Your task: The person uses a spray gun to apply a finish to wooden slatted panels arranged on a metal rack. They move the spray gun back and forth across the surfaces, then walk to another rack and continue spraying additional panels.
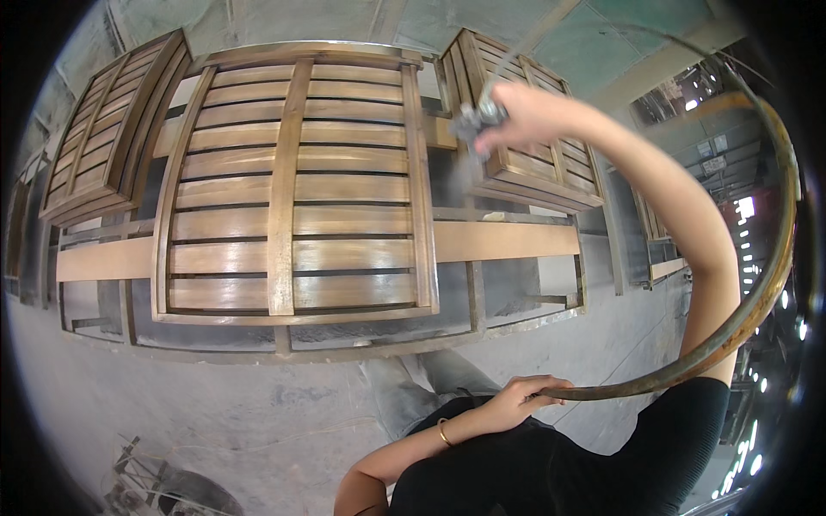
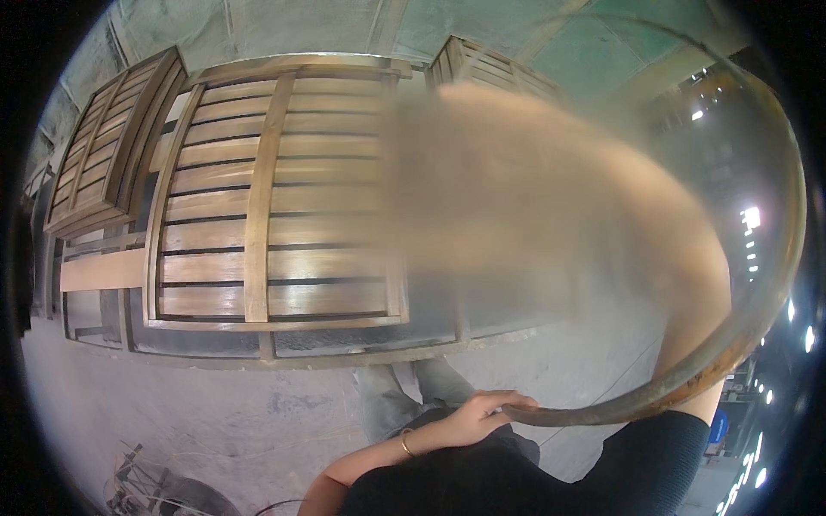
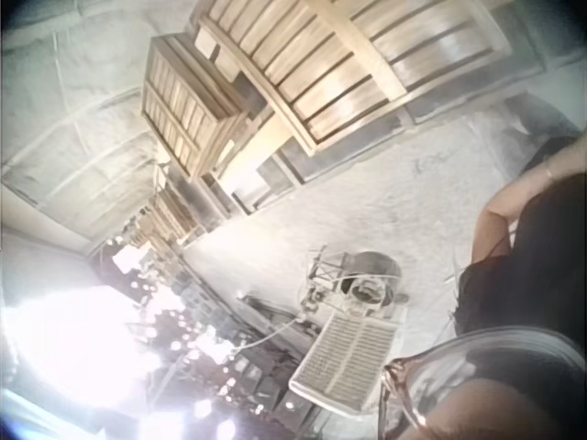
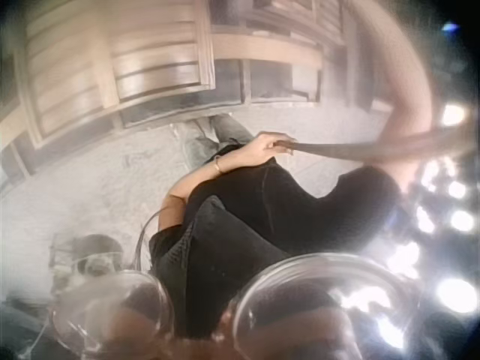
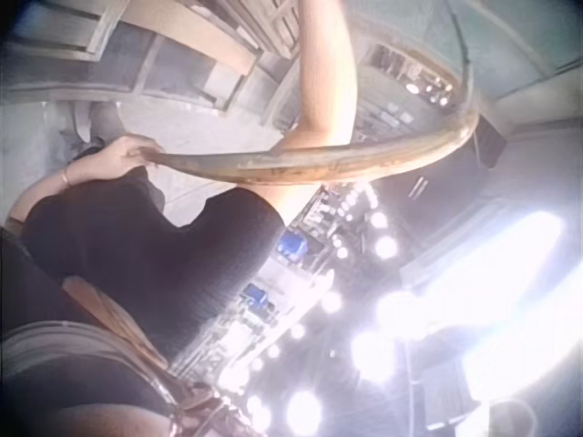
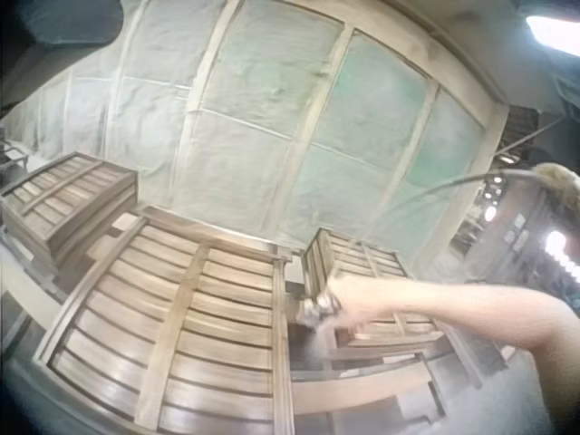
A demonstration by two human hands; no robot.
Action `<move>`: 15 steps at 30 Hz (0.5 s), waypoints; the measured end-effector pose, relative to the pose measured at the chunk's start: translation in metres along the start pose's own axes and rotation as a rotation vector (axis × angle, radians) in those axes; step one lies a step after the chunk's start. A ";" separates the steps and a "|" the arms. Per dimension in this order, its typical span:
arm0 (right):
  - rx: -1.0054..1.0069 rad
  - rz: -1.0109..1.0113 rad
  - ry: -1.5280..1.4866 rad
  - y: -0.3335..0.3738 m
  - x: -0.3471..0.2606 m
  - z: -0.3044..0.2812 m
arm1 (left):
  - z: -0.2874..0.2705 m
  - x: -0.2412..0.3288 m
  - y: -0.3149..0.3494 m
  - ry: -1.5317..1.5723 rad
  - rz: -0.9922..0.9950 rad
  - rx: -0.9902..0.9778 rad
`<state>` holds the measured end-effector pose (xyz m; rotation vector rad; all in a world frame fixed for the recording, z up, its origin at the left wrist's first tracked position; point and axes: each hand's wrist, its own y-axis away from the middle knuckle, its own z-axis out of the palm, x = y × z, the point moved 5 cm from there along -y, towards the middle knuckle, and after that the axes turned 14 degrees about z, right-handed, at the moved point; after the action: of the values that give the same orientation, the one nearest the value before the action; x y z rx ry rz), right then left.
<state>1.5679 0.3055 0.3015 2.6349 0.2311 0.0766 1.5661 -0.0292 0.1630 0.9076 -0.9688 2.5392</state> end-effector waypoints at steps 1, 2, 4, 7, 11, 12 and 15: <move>0.199 0.075 0.139 -0.025 -0.009 -0.015 | -0.002 0.001 0.001 -0.010 0.006 0.021; 0.153 0.057 0.136 -0.051 -0.018 -0.031 | -0.004 0.003 0.001 -0.040 0.022 0.042; 0.473 -0.005 0.184 -0.089 -0.037 -0.067 | -0.007 0.000 0.004 0.005 -0.022 0.075; 0.564 0.053 0.245 -0.129 -0.043 -0.101 | -0.011 -0.005 0.007 0.057 -0.058 0.111; 0.689 0.037 0.339 -0.141 -0.047 -0.111 | -0.019 -0.010 0.005 0.051 -0.118 0.099; 0.675 0.026 0.355 -0.137 -0.048 -0.107 | -0.019 -0.009 0.004 0.061 -0.125 0.096; 0.616 -0.023 0.427 -0.114 -0.053 -0.090 | -0.014 -0.006 -0.003 0.086 -0.105 0.078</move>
<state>1.4903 0.4373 0.3251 3.1962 0.4939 0.6592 1.5655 -0.0176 0.1530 0.8391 -0.7814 2.5196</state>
